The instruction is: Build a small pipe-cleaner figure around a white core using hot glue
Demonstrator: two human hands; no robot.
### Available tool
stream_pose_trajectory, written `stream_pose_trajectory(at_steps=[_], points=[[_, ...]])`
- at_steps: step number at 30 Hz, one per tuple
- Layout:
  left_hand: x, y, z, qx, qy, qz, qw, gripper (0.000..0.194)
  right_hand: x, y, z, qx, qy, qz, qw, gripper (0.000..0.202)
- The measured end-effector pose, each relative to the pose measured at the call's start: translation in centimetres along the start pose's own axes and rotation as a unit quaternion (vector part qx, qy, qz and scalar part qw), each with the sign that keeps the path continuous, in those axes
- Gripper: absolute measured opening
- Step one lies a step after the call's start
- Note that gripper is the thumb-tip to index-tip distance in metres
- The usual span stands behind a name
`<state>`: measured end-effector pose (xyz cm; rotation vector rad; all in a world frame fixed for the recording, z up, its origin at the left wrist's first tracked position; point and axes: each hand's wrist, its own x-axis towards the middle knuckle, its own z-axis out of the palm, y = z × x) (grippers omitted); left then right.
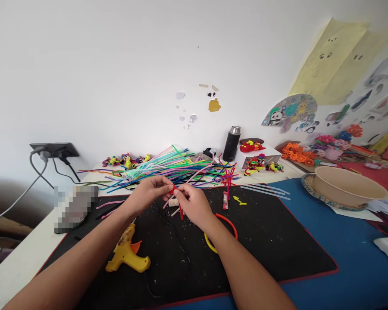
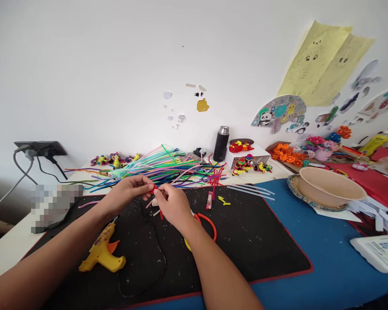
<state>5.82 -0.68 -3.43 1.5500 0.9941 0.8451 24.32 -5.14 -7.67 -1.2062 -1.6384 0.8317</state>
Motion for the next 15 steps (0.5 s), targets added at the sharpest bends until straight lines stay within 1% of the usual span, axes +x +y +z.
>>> stream_pose_trajectory(at_steps=[4,8,11,15], points=[[-0.2,-0.2,0.8,-0.048,0.022,0.008,0.999,0.037,0.0,0.1,0.1,0.032,-0.012,0.014,0.999,0.025],[-0.5,0.0,1.4,-0.096,0.021,0.002,0.995,0.037,-0.1,-0.1,0.0,0.073,-0.01,0.022,0.997,0.024],[-0.6,0.4,1.1,-0.09,0.002,0.002,0.996,0.035,-0.1,-0.5,-0.1,0.081,-0.015,0.026,0.996,0.024],[-0.4,0.9,-0.1,-0.041,-0.047,-0.018,0.998,0.033,-0.1,-0.9,-0.2,0.064,-0.02,0.025,0.997,0.025]])
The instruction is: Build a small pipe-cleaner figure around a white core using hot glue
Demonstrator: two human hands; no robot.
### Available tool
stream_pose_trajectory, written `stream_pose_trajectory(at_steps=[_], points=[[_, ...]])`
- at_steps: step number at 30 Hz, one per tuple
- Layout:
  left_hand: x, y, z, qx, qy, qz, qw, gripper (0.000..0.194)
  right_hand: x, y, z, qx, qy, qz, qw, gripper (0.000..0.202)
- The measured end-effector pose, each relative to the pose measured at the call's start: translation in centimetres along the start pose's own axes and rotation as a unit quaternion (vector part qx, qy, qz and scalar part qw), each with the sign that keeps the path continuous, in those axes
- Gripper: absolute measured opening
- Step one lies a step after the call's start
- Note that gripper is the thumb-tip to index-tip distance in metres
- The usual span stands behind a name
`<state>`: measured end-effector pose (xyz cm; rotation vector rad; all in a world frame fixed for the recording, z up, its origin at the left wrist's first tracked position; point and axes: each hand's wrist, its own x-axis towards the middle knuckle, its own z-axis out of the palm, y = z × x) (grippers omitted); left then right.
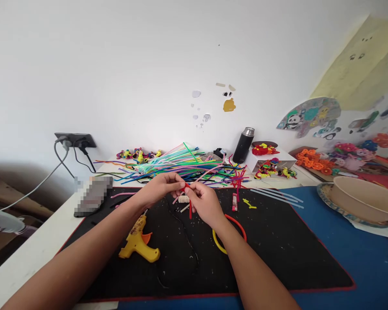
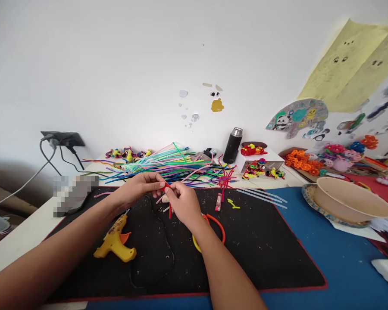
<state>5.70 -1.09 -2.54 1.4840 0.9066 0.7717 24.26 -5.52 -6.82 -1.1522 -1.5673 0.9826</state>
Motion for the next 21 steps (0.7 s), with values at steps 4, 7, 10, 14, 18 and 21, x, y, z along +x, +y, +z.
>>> stream_pose_trajectory(at_steps=[4,7,10,14,18,21], points=[[-0.3,0.5,-1.4,0.083,-0.048,-0.007,0.995,0.031,-0.2,0.1,0.2,-0.012,-0.006,-0.003,1.0,0.024],[-0.5,0.8,-2.3,0.124,-0.079,-0.017,0.989,0.03,-0.1,0.5,0.6,-0.002,-0.021,-0.002,1.0,0.024],[-0.4,0.8,-2.6,0.132,-0.094,-0.041,0.986,0.032,0.1,1.0,1.1,0.016,-0.038,0.015,0.999,0.024],[0.1,0.2,-2.3,0.056,-0.044,-0.042,0.997,0.032,0.9,0.4,1.5,0.061,-0.032,0.043,0.997,0.026],[0.6,-0.6,-1.9,-0.088,0.025,-0.021,0.996,0.033,2.6,-1.1,1.3,0.083,-0.034,0.03,0.995,0.026],[0.8,-1.0,-1.5,-0.149,0.07,-0.002,0.986,0.034,4.2,-1.1,1.0,0.073,-0.041,0.013,0.996,0.027]])
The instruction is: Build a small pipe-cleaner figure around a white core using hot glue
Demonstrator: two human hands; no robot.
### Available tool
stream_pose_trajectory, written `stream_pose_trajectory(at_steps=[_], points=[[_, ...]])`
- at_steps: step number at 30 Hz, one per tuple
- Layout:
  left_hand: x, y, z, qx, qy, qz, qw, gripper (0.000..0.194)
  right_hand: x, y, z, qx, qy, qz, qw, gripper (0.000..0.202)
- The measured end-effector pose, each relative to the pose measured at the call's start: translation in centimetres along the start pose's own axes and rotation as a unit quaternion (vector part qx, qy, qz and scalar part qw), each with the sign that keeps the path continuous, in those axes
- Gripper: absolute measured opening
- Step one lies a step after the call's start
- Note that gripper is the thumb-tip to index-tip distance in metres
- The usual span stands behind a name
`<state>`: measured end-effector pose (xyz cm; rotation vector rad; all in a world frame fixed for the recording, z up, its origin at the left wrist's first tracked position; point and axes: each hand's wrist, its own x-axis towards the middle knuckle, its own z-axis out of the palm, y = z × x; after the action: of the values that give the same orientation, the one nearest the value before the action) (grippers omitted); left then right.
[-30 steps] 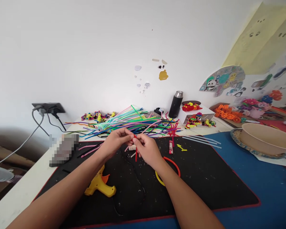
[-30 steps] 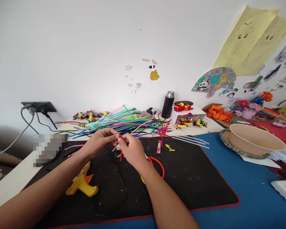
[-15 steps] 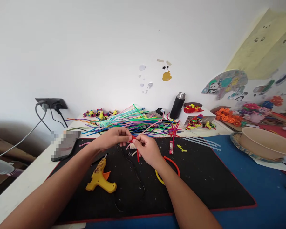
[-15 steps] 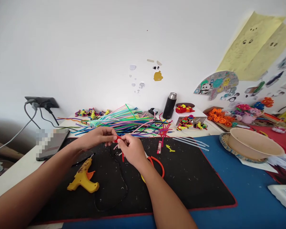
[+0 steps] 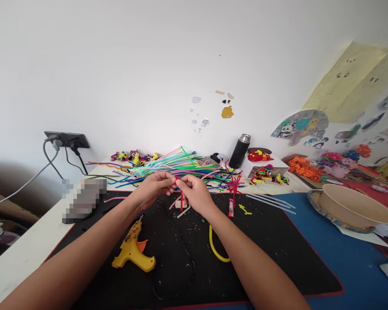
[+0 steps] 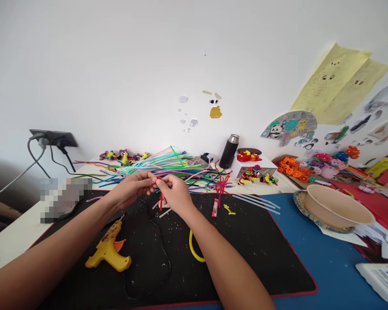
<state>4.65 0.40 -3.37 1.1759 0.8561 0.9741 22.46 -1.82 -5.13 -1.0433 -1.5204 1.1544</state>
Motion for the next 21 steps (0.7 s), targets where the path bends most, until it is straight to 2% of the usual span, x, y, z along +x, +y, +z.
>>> stream_pose_trajectory(at_steps=[3,7,11,21], points=[[0.1,-0.5,0.4,-0.004,0.018,-0.007,1.0,0.035,0.9,1.3,-0.5,0.001,0.018,-0.008,1.0,0.027],[0.1,-1.3,0.9,0.021,-0.006,-0.036,0.999,0.035,0.5,2.9,-1.1,0.0,0.006,0.02,1.0,0.025],[0.2,-1.6,0.9,0.03,-0.018,-0.045,0.998,0.035,-0.2,2.8,-1.6,0.005,0.001,0.017,1.0,0.019],[0.3,-1.6,0.5,0.061,0.006,-0.036,0.997,0.037,-0.2,3.1,-1.3,0.001,-0.008,0.011,1.0,0.019]])
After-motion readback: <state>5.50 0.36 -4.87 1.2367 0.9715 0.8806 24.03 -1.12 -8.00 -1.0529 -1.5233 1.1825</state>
